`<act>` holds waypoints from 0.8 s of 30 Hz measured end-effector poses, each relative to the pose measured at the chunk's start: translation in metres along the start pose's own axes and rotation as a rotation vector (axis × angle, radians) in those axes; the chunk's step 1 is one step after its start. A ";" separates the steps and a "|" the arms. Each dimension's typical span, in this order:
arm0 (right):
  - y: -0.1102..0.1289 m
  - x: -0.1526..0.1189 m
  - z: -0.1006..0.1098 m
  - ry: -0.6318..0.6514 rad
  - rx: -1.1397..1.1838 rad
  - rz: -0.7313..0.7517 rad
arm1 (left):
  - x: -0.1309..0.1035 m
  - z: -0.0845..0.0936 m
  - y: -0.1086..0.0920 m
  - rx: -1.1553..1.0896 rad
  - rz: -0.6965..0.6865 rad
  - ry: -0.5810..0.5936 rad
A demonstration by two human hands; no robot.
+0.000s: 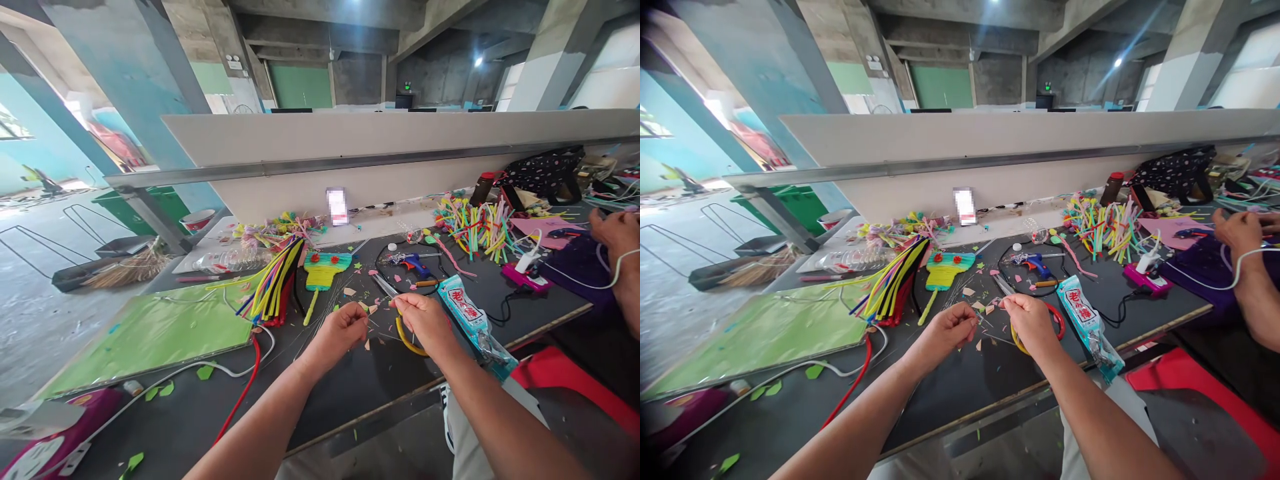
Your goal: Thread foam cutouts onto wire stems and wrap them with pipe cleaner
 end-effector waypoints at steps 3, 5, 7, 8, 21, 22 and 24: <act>-0.002 -0.001 -0.002 -0.011 0.044 -0.005 | 0.002 0.005 0.002 0.007 -0.009 -0.077; -0.002 -0.003 -0.003 -0.016 0.068 0.011 | 0.003 0.008 0.005 -0.015 -0.004 -0.125; -0.002 -0.005 -0.006 -0.015 0.089 0.028 | 0.004 0.011 0.008 -0.053 0.013 -0.169; -0.002 -0.006 -0.008 -0.013 0.096 0.036 | 0.004 0.012 0.010 -0.078 0.025 -0.190; 0.005 -0.027 -0.034 -0.057 -0.025 0.135 | 0.004 0.020 0.031 -0.362 0.157 -0.385; 0.005 -0.029 -0.037 -0.063 -0.050 0.162 | 0.003 0.020 0.031 -0.391 0.166 -0.389; 0.008 -0.032 -0.042 -0.068 -0.094 0.216 | 0.002 0.020 0.033 -0.447 0.178 -0.407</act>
Point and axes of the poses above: each hand's wrist, its own x-axis towards the middle knuckle, its own z-axis out of the back of the hand, y = z × x, the point moved 9 cm from there along x, towards the middle knuckle, and after that the axes turned 8 degrees about -x, right-handed, at the moved point
